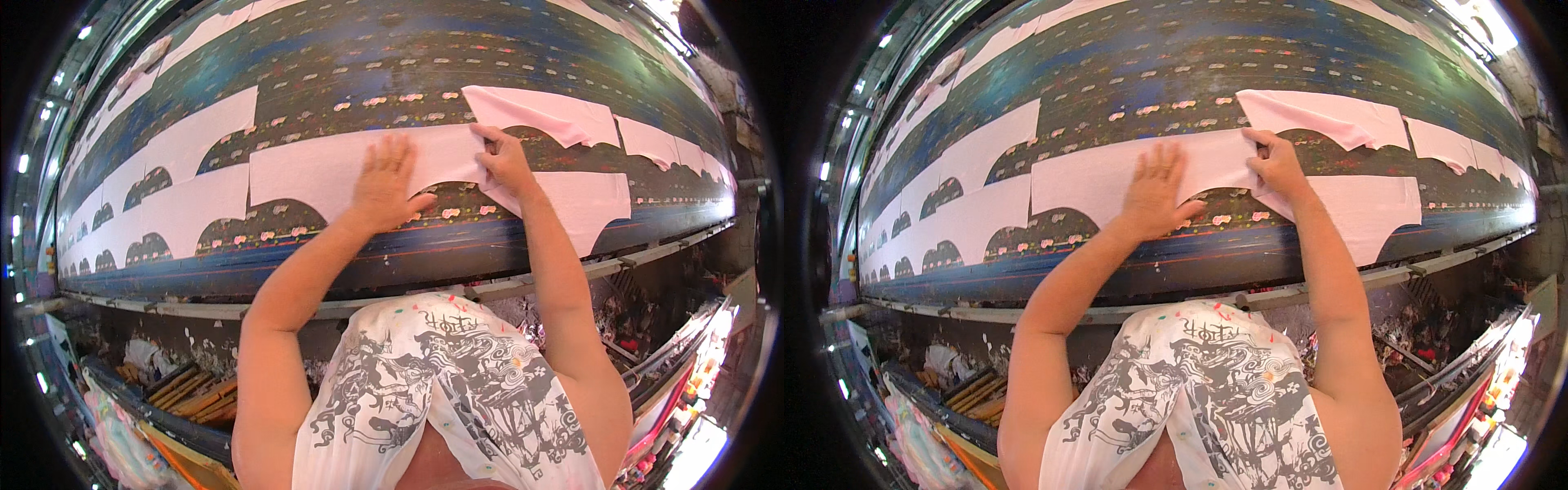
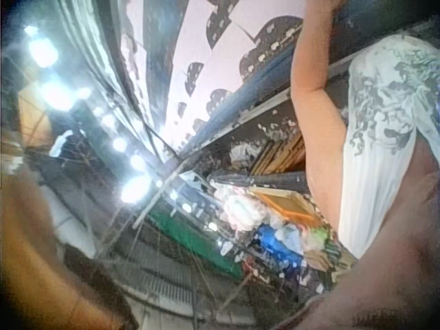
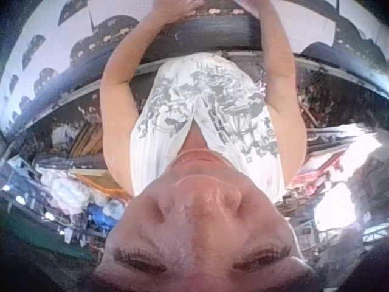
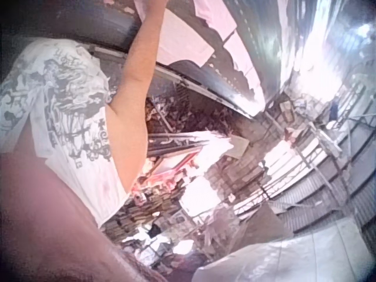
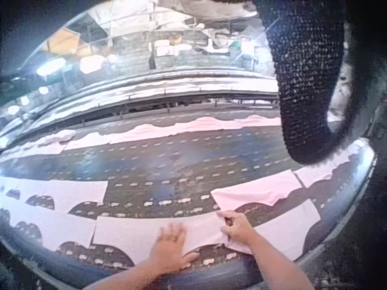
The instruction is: The person repeatedly picks up pink fabric pieces and places them on a patterned surface, smoothing and adjusting them by hand. The person occasionally reaches upward to handle hanging items before returning to arrange more fabric pieces.
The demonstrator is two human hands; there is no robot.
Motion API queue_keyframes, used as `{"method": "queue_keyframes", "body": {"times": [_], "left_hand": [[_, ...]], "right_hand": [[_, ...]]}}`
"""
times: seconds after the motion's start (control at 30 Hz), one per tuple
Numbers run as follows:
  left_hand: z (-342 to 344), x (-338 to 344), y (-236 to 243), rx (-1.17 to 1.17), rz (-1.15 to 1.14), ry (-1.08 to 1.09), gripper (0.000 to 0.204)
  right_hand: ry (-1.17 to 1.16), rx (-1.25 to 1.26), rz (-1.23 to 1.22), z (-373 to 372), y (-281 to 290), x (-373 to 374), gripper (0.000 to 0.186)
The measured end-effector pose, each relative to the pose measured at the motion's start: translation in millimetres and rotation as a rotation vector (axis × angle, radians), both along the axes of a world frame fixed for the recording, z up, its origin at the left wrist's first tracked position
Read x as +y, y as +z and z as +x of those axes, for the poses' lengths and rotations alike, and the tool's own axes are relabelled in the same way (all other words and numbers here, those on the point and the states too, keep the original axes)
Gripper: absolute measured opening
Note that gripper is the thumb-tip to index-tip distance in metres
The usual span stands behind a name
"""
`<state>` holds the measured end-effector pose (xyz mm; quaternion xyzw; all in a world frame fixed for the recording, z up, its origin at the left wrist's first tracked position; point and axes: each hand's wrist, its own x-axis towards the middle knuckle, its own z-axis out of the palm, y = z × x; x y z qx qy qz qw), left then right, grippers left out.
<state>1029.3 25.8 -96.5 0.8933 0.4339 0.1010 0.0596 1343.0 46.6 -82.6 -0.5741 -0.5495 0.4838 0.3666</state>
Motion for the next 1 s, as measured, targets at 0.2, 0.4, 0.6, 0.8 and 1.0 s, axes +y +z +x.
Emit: {"method": "queue_keyframes", "body": {"times": [0.2, 0.4, 0.6, 0.8, 1.0], "left_hand": [[124, 9, 3, -0.009, -0.038, -0.133, 0.112], [115, 15, 15, 0.086, -0.049, -0.273, 0.107], [30, 23, 5, 0.037, 0.006, -0.074, 0.082], [48, -2, 15, -0.144, 0.010, -0.062, 0.062], [92, 15, -30, -0.381, 0.096, 0.039, 0.071]], "right_hand": [[-0.142, 0.286, 0.013, -6, 22, -13, 0.059], [-0.293, 0.144, 0.116, 1, 56, -76, 0.046], [-0.370, 0.124, 0.173, 1, 41, -145, 0.038], [-0.277, -0.045, 0.201, -41, 47, -194, 0.039], [0.059, -0.394, 0.503, -95, 86, -241, 0.036]]}}
